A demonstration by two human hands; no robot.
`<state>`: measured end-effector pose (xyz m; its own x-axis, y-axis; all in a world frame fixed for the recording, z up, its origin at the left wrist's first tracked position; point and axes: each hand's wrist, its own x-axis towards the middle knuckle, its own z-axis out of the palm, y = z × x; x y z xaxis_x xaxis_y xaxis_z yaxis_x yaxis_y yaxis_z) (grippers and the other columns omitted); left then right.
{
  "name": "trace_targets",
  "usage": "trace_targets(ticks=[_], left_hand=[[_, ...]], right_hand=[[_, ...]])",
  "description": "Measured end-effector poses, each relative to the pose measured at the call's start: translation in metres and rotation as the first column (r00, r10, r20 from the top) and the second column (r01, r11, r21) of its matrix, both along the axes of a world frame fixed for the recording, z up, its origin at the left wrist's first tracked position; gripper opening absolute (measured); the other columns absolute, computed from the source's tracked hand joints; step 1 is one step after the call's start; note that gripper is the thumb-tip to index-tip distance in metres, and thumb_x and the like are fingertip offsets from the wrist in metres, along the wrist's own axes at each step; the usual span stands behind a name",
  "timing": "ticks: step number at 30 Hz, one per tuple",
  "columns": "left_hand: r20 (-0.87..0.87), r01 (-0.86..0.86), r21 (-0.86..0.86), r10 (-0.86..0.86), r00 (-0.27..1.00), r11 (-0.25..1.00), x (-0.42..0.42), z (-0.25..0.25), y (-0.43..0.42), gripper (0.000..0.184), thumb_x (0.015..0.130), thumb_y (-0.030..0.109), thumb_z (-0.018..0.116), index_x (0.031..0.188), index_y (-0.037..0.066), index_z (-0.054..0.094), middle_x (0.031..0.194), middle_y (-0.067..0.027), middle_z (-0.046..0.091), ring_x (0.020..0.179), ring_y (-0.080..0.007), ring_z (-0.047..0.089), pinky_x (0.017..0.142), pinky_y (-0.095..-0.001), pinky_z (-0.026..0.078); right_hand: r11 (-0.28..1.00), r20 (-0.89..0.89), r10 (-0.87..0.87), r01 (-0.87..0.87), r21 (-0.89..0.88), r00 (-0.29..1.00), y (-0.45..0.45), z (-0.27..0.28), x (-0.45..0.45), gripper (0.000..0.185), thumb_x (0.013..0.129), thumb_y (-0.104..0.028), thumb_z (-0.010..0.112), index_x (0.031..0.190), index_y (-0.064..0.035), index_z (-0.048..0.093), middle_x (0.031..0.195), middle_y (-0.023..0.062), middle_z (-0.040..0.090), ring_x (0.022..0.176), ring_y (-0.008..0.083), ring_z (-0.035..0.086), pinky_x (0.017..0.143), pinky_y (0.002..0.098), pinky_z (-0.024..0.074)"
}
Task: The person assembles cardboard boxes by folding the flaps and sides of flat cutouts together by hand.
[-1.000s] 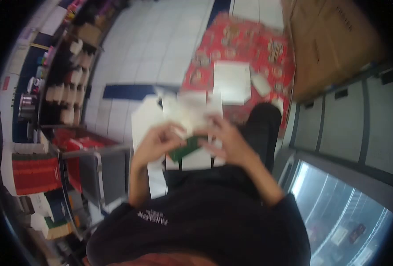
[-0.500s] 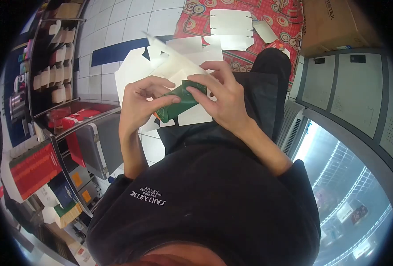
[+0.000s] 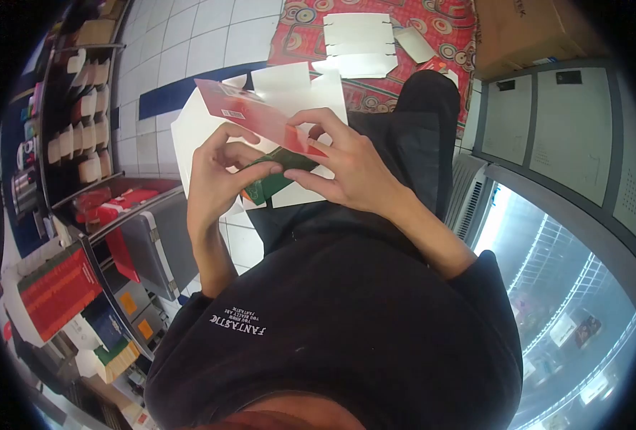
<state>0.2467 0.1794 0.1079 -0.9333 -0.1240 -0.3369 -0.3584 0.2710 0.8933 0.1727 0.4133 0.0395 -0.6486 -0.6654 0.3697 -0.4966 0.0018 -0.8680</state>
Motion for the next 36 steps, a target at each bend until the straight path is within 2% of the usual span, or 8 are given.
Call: trace_targets(ticks=[10, 18, 20, 23, 24, 28, 34, 36], left_hand=[[-0.139, -0.040, 0.072, 0.050, 0.989, 0.997, 0.007, 0.008, -0.003, 0.042, 0.080, -0.002, 0.094, 0.113, 0.002, 0.069, 0.085, -0.0122, 0.084, 0.076, -0.0126, 0.078, 0.070, -0.0241, 0.058], [-0.146, -0.123, 0.145, 0.144, 0.979, 0.982, 0.006, 0.008, 0.000, 0.045, 0.079, -0.001, 0.096, 0.112, 0.003, 0.066, 0.088, -0.0107, 0.083, 0.080, -0.0148, 0.078, 0.079, -0.0288, 0.060], [-0.496, -0.142, -0.240, 0.004, 0.868, 0.960, 0.006, -0.008, -0.004, 0.056, 0.076, 0.001, 0.099, 0.119, 0.002, 0.064, 0.098, -0.0090, 0.080, 0.092, -0.0181, 0.075, 0.091, -0.0339, 0.058], [-0.887, -0.495, -0.025, 0.209, 0.413, 0.869, 0.008, -0.049, -0.010, 0.053, 0.105, 0.023, 0.076, 0.143, 0.001, 0.046, 0.140, -0.0187, 0.058, 0.130, -0.0259, 0.060, 0.110, -0.0444, 0.048], [-0.841, -0.496, -0.011, 0.260, 0.474, 0.868, 0.011, -0.059, -0.003, 0.048, 0.112, 0.028, 0.061, 0.147, 0.001, 0.041, 0.147, -0.0201, 0.053, 0.137, -0.0283, 0.055, 0.114, -0.0477, 0.045], [-0.311, -0.106, -0.344, -0.007, 0.950, 0.933, 0.038, -0.108, 0.010, 0.069, 0.096, 0.017, 0.082, 0.157, 0.002, 0.052, 0.159, -0.0211, 0.054, 0.155, -0.0381, 0.046, 0.128, -0.0543, 0.035], [-0.040, 0.290, -0.700, -0.442, 0.896, 0.653, 0.044, -0.102, 0.013, 0.084, 0.080, 0.044, 0.095, 0.153, 0.015, 0.063, 0.173, -0.0153, 0.044, 0.166, -0.0472, 0.027, 0.134, -0.0651, 0.020], [-0.068, 0.268, -0.699, -0.436, 0.897, 0.663, 0.045, -0.101, 0.013, 0.068, 0.084, 0.042, 0.092, 0.143, 0.015, 0.071, 0.168, -0.0155, 0.051, 0.166, -0.0474, 0.025, 0.134, -0.0651, 0.020]], right_hand=[[0.986, 0.049, 0.069, -0.061, -0.153, 0.996, -0.004, -0.004, -0.002, 0.045, 0.102, -0.001, 0.070, 0.145, -0.0123, 0.072, 0.139, 0.0143, 0.061, 0.105, 0.0279, 0.071, 0.087, 0.0371, 0.0590], [0.998, 0.004, 0.061, -0.061, -0.028, 0.998, -0.010, -0.002, 0.003, 0.073, 0.081, -0.010, 0.094, 0.149, -0.0128, 0.066, 0.143, 0.0110, 0.060, 0.113, 0.0308, 0.068, 0.092, 0.0393, 0.0588], [1.000, -0.015, -0.001, 0.001, -0.024, 1.000, -0.005, -0.006, -0.002, 0.073, 0.080, -0.009, 0.093, 0.148, -0.0113, 0.067, 0.147, 0.0118, 0.060, 0.117, 0.0287, 0.067, 0.094, 0.0386, 0.0573], [0.973, 0.061, -0.229, 0.229, 0.015, 0.971, 0.013, -0.004, -0.015, 0.075, 0.077, -0.003, 0.092, 0.148, -0.0098, 0.067, 0.150, 0.0133, 0.059, 0.122, 0.0257, 0.066, 0.094, 0.0363, 0.0591], [0.939, 0.119, -0.325, 0.335, -0.083, 0.938, 0.017, -0.011, -0.024, 0.077, 0.078, 0.001, 0.092, 0.149, -0.0072, 0.063, 0.144, 0.0125, 0.063, 0.123, 0.0234, 0.067, 0.095, 0.0345, 0.0616], [0.710, 0.150, -0.656, 0.673, -0.206, 0.739, 0.042, -0.032, -0.093, 0.074, 0.086, -0.006, 0.094, 0.151, -0.0027, 0.058, 0.132, 0.0109, 0.057, 0.117, 0.0214, 0.069, 0.093, 0.0371, 0.0653], [0.448, -0.469, -0.779, 0.893, 0.048, 0.416, 0.092, -0.125, -0.183, 0.077, 0.098, -0.031, 0.084, 0.159, 0.0024, 0.050, 0.155, 0.0274, 0.053, 0.126, 0.0434, 0.065, 0.102, 0.0426, 0.0581], [0.711, -0.276, -0.648, 0.693, 0.115, 0.710, 0.087, -0.134, -0.165, 0.064, 0.100, -0.033, 0.080, 0.151, 0.0007, 0.060, 0.145, 0.0244, 0.066, 0.117, 0.0361, 0.070, 0.097, 0.0416, 0.0586]])
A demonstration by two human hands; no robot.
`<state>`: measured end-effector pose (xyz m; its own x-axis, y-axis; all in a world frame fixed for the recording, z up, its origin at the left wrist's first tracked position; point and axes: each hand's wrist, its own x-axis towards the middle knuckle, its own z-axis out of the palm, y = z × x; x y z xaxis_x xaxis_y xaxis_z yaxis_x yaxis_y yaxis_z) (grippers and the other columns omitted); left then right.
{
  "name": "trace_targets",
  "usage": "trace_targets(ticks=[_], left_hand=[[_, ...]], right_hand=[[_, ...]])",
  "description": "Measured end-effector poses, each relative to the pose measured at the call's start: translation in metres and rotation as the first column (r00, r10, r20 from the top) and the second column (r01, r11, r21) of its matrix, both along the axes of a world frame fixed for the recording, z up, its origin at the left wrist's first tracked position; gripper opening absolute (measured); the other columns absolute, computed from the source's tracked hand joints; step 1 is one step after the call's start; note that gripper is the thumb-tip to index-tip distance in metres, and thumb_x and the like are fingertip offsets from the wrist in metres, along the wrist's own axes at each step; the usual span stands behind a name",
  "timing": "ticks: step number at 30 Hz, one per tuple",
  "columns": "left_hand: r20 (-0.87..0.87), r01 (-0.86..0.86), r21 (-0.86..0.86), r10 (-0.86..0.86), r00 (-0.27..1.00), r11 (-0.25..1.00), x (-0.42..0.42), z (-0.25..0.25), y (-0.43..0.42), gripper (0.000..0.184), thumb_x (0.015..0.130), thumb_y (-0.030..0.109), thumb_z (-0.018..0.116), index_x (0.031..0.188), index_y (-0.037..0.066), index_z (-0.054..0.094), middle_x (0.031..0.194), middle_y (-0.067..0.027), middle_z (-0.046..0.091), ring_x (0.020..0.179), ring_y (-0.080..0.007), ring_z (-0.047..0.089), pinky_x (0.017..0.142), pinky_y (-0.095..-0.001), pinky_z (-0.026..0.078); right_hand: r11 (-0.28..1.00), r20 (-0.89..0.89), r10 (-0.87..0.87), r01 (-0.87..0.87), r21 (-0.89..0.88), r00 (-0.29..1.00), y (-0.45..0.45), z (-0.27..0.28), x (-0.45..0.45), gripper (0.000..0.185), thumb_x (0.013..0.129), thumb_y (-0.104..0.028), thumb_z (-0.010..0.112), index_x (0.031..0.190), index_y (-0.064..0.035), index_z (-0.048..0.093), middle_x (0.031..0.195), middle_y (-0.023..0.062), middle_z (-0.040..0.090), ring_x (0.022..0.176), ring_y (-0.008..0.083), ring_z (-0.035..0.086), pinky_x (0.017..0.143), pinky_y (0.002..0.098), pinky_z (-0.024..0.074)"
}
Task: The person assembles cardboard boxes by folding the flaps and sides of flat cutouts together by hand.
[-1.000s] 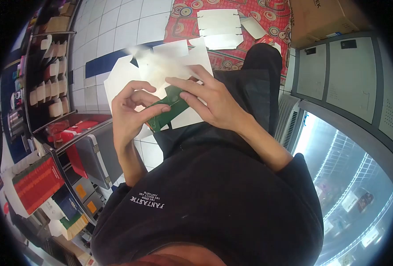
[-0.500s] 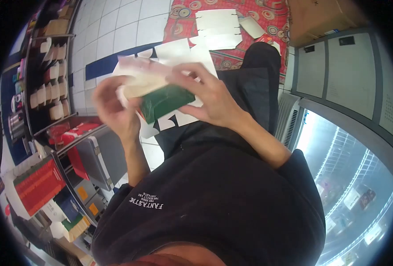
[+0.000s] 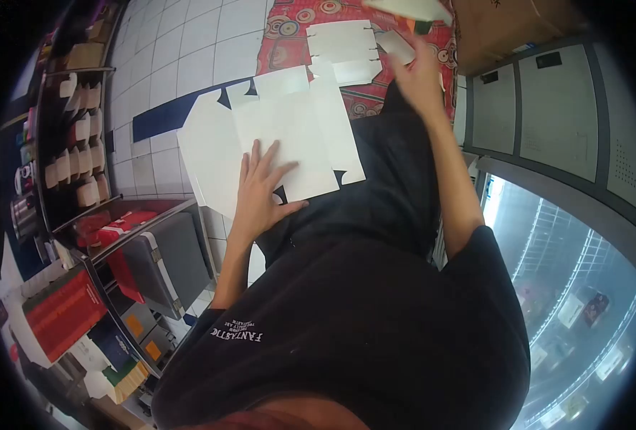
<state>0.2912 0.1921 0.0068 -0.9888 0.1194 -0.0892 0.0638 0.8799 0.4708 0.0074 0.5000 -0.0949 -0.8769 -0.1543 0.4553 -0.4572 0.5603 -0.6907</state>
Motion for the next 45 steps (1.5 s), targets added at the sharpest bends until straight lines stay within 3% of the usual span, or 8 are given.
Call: trace_targets(ticks=[2, 7, 13, 17, 20, 22, 32, 45], left_hand=[[-0.015, 0.005, 0.019, -0.005, 1.000, 1.000, 0.002, -0.003, 0.000, 0.053, 0.088, 0.040, 0.090, 0.133, 0.014, 0.079, 0.163, -0.0156, 0.058, 0.167, -0.0477, 0.024, 0.134, -0.0651, 0.020], [0.083, -0.090, 0.183, 0.076, 0.994, 0.979, 0.003, 0.008, 0.003, 0.015, 0.099, 0.019, 0.080, 0.106, 0.008, 0.086, 0.107, -0.0106, 0.084, 0.120, -0.0319, 0.076, 0.127, -0.0567, 0.040], [0.377, -0.206, 0.318, 0.076, 0.923, 0.926, 0.020, 0.054, 0.007, 0.013, 0.092, 0.012, 0.080, 0.101, 0.003, 0.083, 0.098, -0.0140, 0.080, 0.081, -0.0288, 0.078, 0.073, -0.0343, 0.060], [0.593, -0.477, 0.617, 0.029, 0.805, 0.626, 0.027, 0.052, 0.003, 0.011, 0.102, 0.012, 0.077, 0.104, 0.002, 0.079, 0.094, -0.0089, 0.081, 0.081, -0.0143, 0.074, 0.081, -0.0300, 0.058], [0.557, -0.490, 0.621, 0.095, 0.825, 0.612, 0.022, 0.060, -0.005, 0.010, 0.110, 0.012, 0.070, 0.111, 0.002, 0.068, 0.096, -0.0048, 0.077, 0.088, -0.0089, 0.066, 0.081, -0.0288, 0.055], [0.546, -0.531, 0.643, 0.155, 0.823, 0.553, 0.022, 0.059, -0.011, 0.010, 0.113, 0.011, 0.064, 0.117, 0.003, 0.059, 0.099, -0.0042, 0.075, 0.089, -0.0074, 0.062, 0.079, -0.0274, 0.054], [0.487, -0.574, 0.711, 0.304, 0.819, 0.406, 0.013, 0.057, -0.033, 0.024, 0.113, 0.016, 0.066, 0.130, -0.001, 0.069, 0.105, -0.0037, 0.078, 0.091, -0.0050, 0.064, 0.076, -0.0226, 0.051], [0.454, -0.584, 0.535, 0.375, 0.808, 0.611, 0.001, 0.075, -0.019, 0.024, 0.108, 0.015, 0.072, 0.125, 0.000, 0.080, 0.089, -0.0033, 0.079, 0.078, -0.0055, 0.063, 0.071, -0.0250, 0.052]], right_hand=[[0.979, 0.475, 0.205, -0.181, -0.095, 0.856, -0.026, 0.007, 0.052, 0.046, 0.104, -0.035, 0.074, 0.137, -0.0034, 0.071, 0.114, 0.0159, 0.077, 0.089, 0.0257, 0.073, 0.086, 0.0391, 0.0580], [0.882, 0.765, 0.407, -0.434, -0.186, 0.499, -0.061, 0.006, 0.125, 0.056, 0.106, -0.032, 0.071, 0.149, 0.0032, 0.061, 0.136, 0.0245, 0.074, 0.118, 0.0342, 0.073, 0.102, 0.0418, 0.0557], [0.814, 0.440, 0.566, -0.556, -0.168, 0.697, -0.071, 0.036, 0.149, 0.059, 0.105, -0.025, 0.073, 0.157, -0.0013, 0.056, 0.142, 0.0222, 0.070, 0.122, 0.0344, 0.069, 0.108, 0.0420, 0.0535], [0.753, 0.685, 0.542, -0.644, -0.138, 0.486, -0.071, 0.067, 0.139, 0.060, 0.104, -0.028, 0.073, 0.155, -0.0003, 0.057, 0.145, 0.0237, 0.067, 0.135, 0.0428, 0.064, 0.112, 0.0484, 0.0499], [0.824, 0.317, 0.556, -0.561, -0.085, 0.769, -0.072, 0.056, 0.135, 0.056, 0.107, -0.033, 0.068, 0.153, -0.0024, 0.060, 0.144, 0.0197, 0.066, 0.141, 0.0384, 0.060, 0.111, 0.0461, 0.0498], [0.599, 0.480, 0.789, -0.302, -0.742, 0.385, -0.064, 0.067, 0.120, 0.052, 0.109, -0.038, 0.061, 0.148, -0.0042, 0.065, 0.149, 0.0154, 0.063, 0.144, 0.0313, 0.056, 0.112, 0.0422, 0.0479], [0.341, 0.246, 0.936, -0.470, -0.814, 0.252, -0.057, 0.103, 0.117, 0.031, 0.103, -0.016, 0.072, 0.130, -0.0007, 0.072, 0.139, 0.0129, 0.068, 0.130, 0.0226, 0.063, 0.110, 0.0372, 0.0468], [0.783, 0.174, 0.572, -0.471, -0.406, 0.801, -0.108, 0.122, 0.156, 0.016, 0.092, 0.001, 0.083, 0.106, -0.0011, 0.075, 0.104, 0.0096, 0.062, 0.090, 0.0214, 0.066, 0.073, 0.0327, 0.0556]])
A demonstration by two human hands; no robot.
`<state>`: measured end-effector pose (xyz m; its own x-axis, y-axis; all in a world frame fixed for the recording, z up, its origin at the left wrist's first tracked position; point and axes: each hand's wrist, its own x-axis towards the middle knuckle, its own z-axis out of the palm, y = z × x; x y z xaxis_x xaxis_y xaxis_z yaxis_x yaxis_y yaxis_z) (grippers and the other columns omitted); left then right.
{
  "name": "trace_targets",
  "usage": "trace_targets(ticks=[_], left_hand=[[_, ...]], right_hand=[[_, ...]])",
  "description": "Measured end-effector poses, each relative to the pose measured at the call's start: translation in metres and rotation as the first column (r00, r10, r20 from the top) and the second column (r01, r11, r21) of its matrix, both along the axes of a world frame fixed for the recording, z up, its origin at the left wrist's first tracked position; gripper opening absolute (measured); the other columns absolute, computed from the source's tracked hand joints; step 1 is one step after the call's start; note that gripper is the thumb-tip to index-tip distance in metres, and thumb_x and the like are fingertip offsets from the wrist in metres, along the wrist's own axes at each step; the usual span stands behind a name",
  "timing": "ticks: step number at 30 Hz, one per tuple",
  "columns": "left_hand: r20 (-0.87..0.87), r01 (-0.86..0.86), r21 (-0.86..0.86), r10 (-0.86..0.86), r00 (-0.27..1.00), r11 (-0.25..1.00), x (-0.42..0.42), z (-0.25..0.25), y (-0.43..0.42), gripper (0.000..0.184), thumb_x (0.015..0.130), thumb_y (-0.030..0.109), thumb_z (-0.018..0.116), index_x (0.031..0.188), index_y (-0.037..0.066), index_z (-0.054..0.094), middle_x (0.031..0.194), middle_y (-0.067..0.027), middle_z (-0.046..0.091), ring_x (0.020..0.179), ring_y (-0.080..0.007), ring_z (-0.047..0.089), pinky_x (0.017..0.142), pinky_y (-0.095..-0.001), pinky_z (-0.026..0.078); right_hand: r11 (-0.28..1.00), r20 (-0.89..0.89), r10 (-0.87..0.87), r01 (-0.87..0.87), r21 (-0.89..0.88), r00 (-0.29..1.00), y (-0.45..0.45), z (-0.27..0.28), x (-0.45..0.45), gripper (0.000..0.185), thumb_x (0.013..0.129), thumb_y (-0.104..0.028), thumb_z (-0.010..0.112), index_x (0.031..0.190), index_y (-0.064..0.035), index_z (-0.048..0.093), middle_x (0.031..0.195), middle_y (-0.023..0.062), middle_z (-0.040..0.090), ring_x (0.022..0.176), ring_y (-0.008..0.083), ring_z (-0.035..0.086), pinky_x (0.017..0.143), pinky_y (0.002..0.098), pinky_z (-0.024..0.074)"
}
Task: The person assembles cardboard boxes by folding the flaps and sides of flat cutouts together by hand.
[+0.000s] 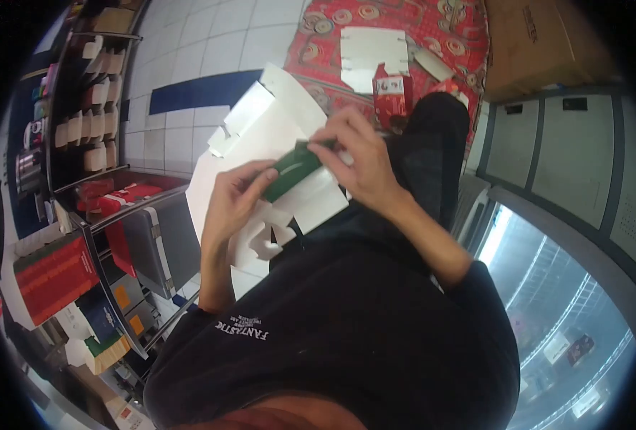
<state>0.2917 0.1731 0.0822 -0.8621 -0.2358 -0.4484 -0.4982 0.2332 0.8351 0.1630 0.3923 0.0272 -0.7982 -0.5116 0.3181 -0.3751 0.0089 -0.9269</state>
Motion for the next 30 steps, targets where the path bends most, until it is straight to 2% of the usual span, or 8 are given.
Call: trace_targets(ticks=[2, 3, 4, 6, 10, 14, 18, 30], left_hand=[[-0.082, 0.049, -0.054, -0.053, 0.995, 0.997, 0.003, -0.008, -0.005, 0.018, 0.106, 0.010, 0.072, 0.118, 0.000, 0.081, 0.095, -0.0040, 0.080, 0.083, -0.0074, 0.065, 0.073, -0.0266, 0.053], [-0.203, 0.127, -0.206, -0.169, 0.964, 0.970, 0.002, -0.012, -0.008, 0.016, 0.105, 0.009, 0.072, 0.114, 0.000, 0.081, 0.102, -0.0059, 0.080, 0.088, -0.0107, 0.068, 0.075, -0.0283, 0.055], [-0.202, 0.111, -0.132, -0.137, 0.970, 0.985, 0.001, -0.017, -0.009, 0.016, 0.105, 0.009, 0.072, 0.115, 0.001, 0.082, 0.106, -0.0081, 0.080, 0.090, -0.0133, 0.071, 0.077, -0.0296, 0.055], [-0.309, 0.154, -0.201, -0.212, 0.927, 0.967, -0.006, -0.017, -0.009, 0.018, 0.104, 0.009, 0.073, 0.118, 0.003, 0.082, 0.106, -0.0102, 0.080, 0.087, -0.0186, 0.073, 0.076, -0.0313, 0.056], [-0.113, 0.203, -0.138, -0.219, 0.969, 0.969, -0.013, 0.015, -0.007, 0.019, 0.106, 0.011, 0.073, 0.121, 0.003, 0.080, 0.105, -0.0094, 0.078, 0.089, -0.0152, 0.071, 0.078, -0.0313, 0.056], [-0.218, 0.207, -0.192, -0.247, 0.944, 0.959, -0.008, 0.003, -0.014, 0.021, 0.104, 0.015, 0.073, 0.123, 0.007, 0.080, 0.106, -0.0116, 0.079, 0.089, -0.0234, 0.076, 0.076, -0.0347, 0.058], [-0.200, 0.277, -0.262, -0.333, 0.922, 0.925, -0.001, -0.001, -0.016, 0.022, 0.105, 0.014, 0.072, 0.124, 0.005, 0.078, 0.107, -0.0128, 0.079, 0.091, -0.0249, 0.076, 0.078, -0.0359, 0.060], [-0.123, 0.231, -0.277, -0.273, 0.954, 0.933, 0.005, 0.005, -0.005, 0.025, 0.100, 0.016, 0.079, 0.122, 0.004, 0.080, 0.099, -0.0135, 0.081, 0.077, -0.0227, 0.073, 0.073, -0.0361, 0.058]], right_hand=[[0.995, -0.051, 0.099, -0.098, 0.035, 0.994, -0.001, -0.010, 0.005, 0.015, 0.093, -0.001, 0.082, 0.107, -0.0025, 0.075, 0.112, 0.0121, 0.063, 0.095, 0.0275, 0.068, 0.083, 0.0378, 0.0573], [0.987, -0.121, 0.160, -0.155, 0.047, 0.980, 0.000, -0.011, 0.004, 0.015, 0.093, -0.003, 0.083, 0.106, -0.0044, 0.076, 0.116, 0.0130, 0.064, 0.101, 0.0303, 0.068, 0.090, 0.0402, 0.0569], [0.975, -0.082, 0.198, -0.188, 0.117, 0.977, 0.001, -0.007, 0.004, 0.016, 0.092, -0.004, 0.084, 0.107, -0.0059, 0.076, 0.123, 0.0145, 0.066, 0.109, 0.0313, 0.068, 0.094, 0.0411, 0.0567], [0.945, -0.069, 0.309, -0.298, 0.133, 0.949, 0.000, -0.004, -0.004, 0.014, 0.094, -0.005, 0.081, 0.108, -0.0067, 0.077, 0.130, 0.0117, 0.069, 0.106, 0.0266, 0.073, 0.090, 0.0372, 0.0581], [0.935, 0.128, 0.324, -0.338, 0.107, 0.937, -0.002, 0.014, -0.010, 0.014, 0.096, -0.005, 0.078, 0.109, -0.0036, 0.074, 0.117, 0.0107, 0.071, 0.097, 0.0279, 0.073, 0.085, 0.0387, 0.0587], [0.948, -0.193, 0.304, -0.277, 0.156, 0.933, -0.010, 0.007, 0.000, 0.016, 0.095, -0.006, 0.079, 0.110, -0.0043, 0.073, 0.106, 0.0096, 0.070, 0.095, 0.0322, 0.072, 0.079, 0.0422, 0.0588], [0.886, -0.254, 0.435, -0.361, 0.290, 0.864, -0.008, 0.014, -0.003, 0.013, 0.096, -0.010, 0.078, 0.105, -0.0060, 0.070, 0.101, 0.0069, 0.068, 0.093, 0.0309, 0.072, 0.076, 0.0427, 0.0587], [0.841, -0.327, 0.514, -0.390, 0.376, 0.793, -0.008, 0.015, -0.012, 0.015, 0.097, -0.014, 0.077, 0.106, -0.0091, 0.065, 0.101, 0.0064, 0.069, 0.094, 0.0299, 0.070, 0.072, 0.0432, 0.0570]])
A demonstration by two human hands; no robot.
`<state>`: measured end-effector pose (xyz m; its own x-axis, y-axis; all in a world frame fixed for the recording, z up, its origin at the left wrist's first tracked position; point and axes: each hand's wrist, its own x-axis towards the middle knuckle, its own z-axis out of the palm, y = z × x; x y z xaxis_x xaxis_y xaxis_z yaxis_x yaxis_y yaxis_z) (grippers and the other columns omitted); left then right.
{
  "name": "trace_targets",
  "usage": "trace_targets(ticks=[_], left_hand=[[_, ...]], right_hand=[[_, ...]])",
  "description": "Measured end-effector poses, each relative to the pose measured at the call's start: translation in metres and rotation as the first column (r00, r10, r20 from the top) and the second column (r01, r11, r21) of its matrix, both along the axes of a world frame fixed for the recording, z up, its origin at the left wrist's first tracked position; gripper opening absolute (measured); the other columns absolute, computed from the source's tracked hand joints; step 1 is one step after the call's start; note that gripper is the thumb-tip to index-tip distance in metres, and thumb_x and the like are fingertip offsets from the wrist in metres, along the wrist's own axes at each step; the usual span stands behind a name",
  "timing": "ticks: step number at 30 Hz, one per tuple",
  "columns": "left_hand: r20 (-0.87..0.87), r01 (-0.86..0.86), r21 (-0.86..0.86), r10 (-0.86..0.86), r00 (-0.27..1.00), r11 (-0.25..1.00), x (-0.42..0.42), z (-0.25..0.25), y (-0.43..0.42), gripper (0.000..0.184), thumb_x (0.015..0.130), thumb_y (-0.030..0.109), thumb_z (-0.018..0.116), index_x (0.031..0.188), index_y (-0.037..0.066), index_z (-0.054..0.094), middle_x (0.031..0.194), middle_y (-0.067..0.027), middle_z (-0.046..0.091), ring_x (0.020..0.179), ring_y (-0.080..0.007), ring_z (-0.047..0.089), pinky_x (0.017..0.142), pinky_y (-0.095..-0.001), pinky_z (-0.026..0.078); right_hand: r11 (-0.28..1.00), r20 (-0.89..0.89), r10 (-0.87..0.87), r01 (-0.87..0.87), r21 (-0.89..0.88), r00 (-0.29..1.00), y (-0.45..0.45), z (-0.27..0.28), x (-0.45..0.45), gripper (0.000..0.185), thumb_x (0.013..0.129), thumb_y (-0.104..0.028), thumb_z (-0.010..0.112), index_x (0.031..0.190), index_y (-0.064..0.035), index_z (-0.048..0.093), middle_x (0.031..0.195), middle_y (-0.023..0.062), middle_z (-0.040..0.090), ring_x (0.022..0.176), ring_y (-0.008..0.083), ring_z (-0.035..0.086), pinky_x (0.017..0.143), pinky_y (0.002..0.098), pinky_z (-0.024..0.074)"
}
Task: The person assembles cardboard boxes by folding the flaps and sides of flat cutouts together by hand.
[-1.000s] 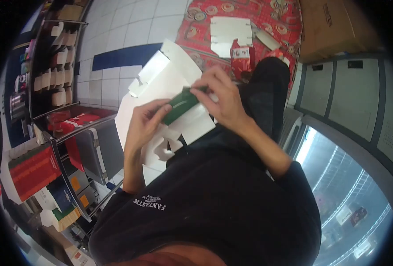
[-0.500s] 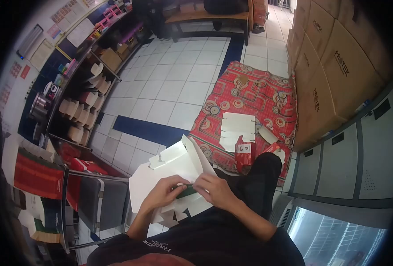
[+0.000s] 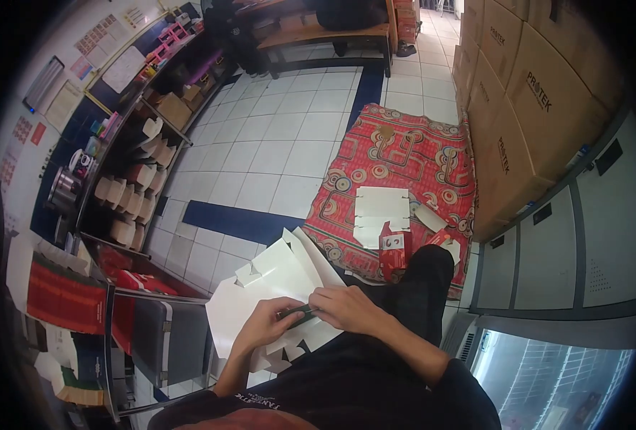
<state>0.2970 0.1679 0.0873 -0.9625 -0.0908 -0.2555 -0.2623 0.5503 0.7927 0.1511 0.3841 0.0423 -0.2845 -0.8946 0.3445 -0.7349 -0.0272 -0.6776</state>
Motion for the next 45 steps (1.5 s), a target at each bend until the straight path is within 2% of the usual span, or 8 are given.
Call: trace_targets(ticks=[8, 21, 31, 37, 39, 40, 42, 45], left_hand=[[0.024, -0.123, -0.010, 0.124, 0.992, 0.992, 0.002, -0.017, 0.008, 0.026, 0.105, 0.023, 0.074, 0.124, 0.006, 0.080, 0.091, -0.0075, 0.080, 0.071, -0.0119, 0.066, 0.066, -0.0315, 0.054], [0.034, -0.005, -0.054, 0.007, 0.999, 0.999, -0.001, -0.001, 0.007, 0.022, 0.103, 0.017, 0.073, 0.120, 0.006, 0.081, 0.093, -0.0139, 0.081, 0.073, -0.0214, 0.073, 0.071, -0.0358, 0.058], [-0.079, 0.079, 0.010, -0.078, 0.994, 0.997, 0.000, -0.008, 0.000, 0.023, 0.102, 0.011, 0.075, 0.124, 0.007, 0.080, 0.107, -0.0105, 0.076, 0.084, -0.0222, 0.074, 0.076, -0.0336, 0.060], [0.009, -0.020, 0.113, 0.019, 1.000, 0.993, -0.008, -0.003, 0.011, 0.018, 0.105, 0.010, 0.073, 0.119, 0.000, 0.072, 0.106, -0.0074, 0.072, 0.093, -0.0125, 0.072, 0.073, -0.0286, 0.059], [-0.147, -0.108, 0.205, 0.139, 0.979, 0.973, -0.017, -0.008, 0.015, 0.013, 0.108, 0.008, 0.069, 0.117, 0.000, 0.064, 0.110, -0.0055, 0.068, 0.096, -0.0092, 0.069, 0.074, -0.0257, 0.056], [-0.145, -0.107, 0.203, 0.138, 0.980, 0.973, -0.021, -0.013, 0.018, 0.013, 0.108, 0.008, 0.069, 0.117, 0.000, 0.064, 0.110, -0.0055, 0.068, 0.096, -0.0092, 0.069, 0.074, -0.0257, 0.056], [-0.228, -0.259, 0.487, 0.408, 0.884, 0.834, -0.032, -0.025, 0.026, 0.018, 0.110, 0.010, 0.068, 0.123, 0.001, 0.059, 0.112, -0.0055, 0.068, 0.096, -0.0125, 0.072, 0.077, -0.0282, 0.058], [-0.261, -0.247, 0.565, 0.455, 0.851, 0.787, -0.044, -0.029, 0.038, 0.015, 0.112, 0.007, 0.062, 0.124, 0.002, 0.054, 0.114, -0.0052, 0.064, 0.100, -0.0130, 0.071, 0.082, -0.0268, 0.056]], right_hand=[[0.986, -0.040, -0.090, 0.083, -0.143, 0.995, 0.000, -0.003, 0.006, 0.017, 0.096, -0.011, 0.077, 0.108, -0.0077, 0.066, 0.114, 0.0063, 0.071, 0.105, 0.0272, 0.071, 0.076, 0.0410, 0.0610], [0.998, 0.411, -0.046, 0.064, -0.029, 0.910, 0.003, -0.016, 0.001, 0.019, 0.093, -0.012, 0.081, 0.108, -0.0065, 0.070, 0.091, 0.0119, 0.072, 0.082, 0.0346, 0.073, 0.075, 0.0433, 0.0573], [0.998, 0.407, -0.044, 0.059, -0.024, 0.912, 0.004, -0.010, -0.001, 0.017, 0.093, -0.011, 0.081, 0.108, -0.0072, 0.074, 0.089, 0.0103, 0.073, 0.081, 0.0329, 0.073, 0.073, 0.0428, 0.0564], [0.973, 0.142, -0.015, 0.047, -0.224, 0.990, -0.004, -0.004, 0.010, 0.025, 0.097, -0.012, 0.082, 0.118, -0.0049, 0.072, 0.120, 0.0135, 0.070, 0.091, 0.0258, 0.074, 0.077, 0.0381, 0.0592], [0.816, 0.482, -0.349, 0.513, -0.266, 0.804, -0.012, -0.012, 0.027, 0.038, 0.100, -0.014, 0.081, 0.132, -0.0024, 0.065, 0.134, 0.0176, 0.064, 0.099, 0.0220, 0.075, 0.083, 0.0348, 0.0600], [0.815, 0.484, -0.349, 0.515, -0.266, 0.802, -0.015, -0.021, 0.036, 0.038, 0.100, -0.014, 0.081, 0.132, -0.0024, 0.065, 0.134, 0.0176, 0.064, 0.099, 0.0220, 0.075, 0.083, 0.0348, 0.0600], [0.805, 0.908, -0.099, 0.569, -0.167, 0.408, -0.018, -0.035, 0.045, 0.048, 0.103, -0.016, 0.080, 0.141, 0.0004, 0.056, 0.135, 0.0186, 0.063, 0.107, 0.0208, 0.074, 0.088, 0.0341, 0.0600], [0.928, 0.828, -0.159, 0.367, -0.060, 0.538, -0.005, -0.039, 0.041, 0.042, 0.109, -0.022, 0.073, 0.141, 0.0006, 0.057, 0.133, 0.0176, 0.066, 0.106, 0.0197, 0.073, 0.092, 0.0358, 0.0598]])
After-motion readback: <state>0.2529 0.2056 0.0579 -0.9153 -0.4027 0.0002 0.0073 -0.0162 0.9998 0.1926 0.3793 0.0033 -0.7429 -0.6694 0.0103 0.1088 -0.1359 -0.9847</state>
